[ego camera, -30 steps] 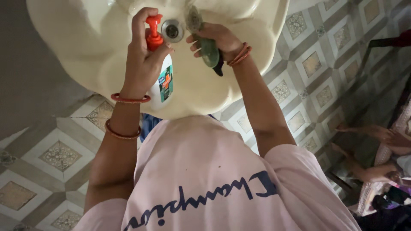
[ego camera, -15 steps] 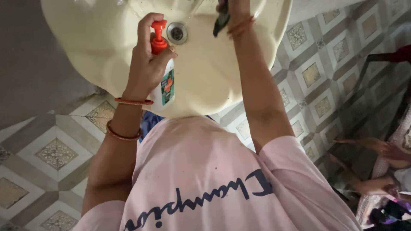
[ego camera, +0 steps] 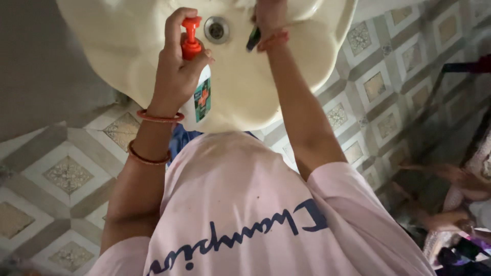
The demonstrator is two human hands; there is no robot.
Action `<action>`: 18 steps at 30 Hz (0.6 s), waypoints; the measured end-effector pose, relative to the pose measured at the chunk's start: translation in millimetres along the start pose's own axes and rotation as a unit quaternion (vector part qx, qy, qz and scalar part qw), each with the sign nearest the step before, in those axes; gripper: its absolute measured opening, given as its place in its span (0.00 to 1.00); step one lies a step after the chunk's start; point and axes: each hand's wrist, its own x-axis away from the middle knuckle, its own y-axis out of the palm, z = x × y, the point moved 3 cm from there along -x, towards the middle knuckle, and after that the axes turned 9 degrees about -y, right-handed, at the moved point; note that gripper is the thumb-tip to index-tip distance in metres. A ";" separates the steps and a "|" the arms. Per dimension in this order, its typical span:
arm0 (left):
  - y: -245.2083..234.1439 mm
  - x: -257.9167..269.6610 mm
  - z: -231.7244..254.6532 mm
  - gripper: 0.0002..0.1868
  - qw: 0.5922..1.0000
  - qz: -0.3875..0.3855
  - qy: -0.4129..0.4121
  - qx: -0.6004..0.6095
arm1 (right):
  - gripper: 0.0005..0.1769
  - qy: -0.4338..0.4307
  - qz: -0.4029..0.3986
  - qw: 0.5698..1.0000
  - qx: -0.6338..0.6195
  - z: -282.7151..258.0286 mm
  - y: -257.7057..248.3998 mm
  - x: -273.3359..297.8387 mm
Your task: The person cleans a sink by applying soap from a bottle and scrubbing the basin surface with a small cloth.
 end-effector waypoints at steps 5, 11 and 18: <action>2.3 -2.6 -3.1 0.35 1.000 -0.005 0.029 0.008 | 0.12 0.264 -0.072 0.903 -0.332 -13.6 33.2 94.1; 1.5 -5.7 -8.2 0.29 0.999 -0.023 -0.033 0.012 | 0.16 0.191 -0.179 0.952 -0.160 -37.7 41.3 104.0; 8.7 -9.4 -4.3 0.29 0.997 -0.052 0.002 0.065 | 0.25 0.100 -0.212 0.971 0.056 -104.0 14.8 91.3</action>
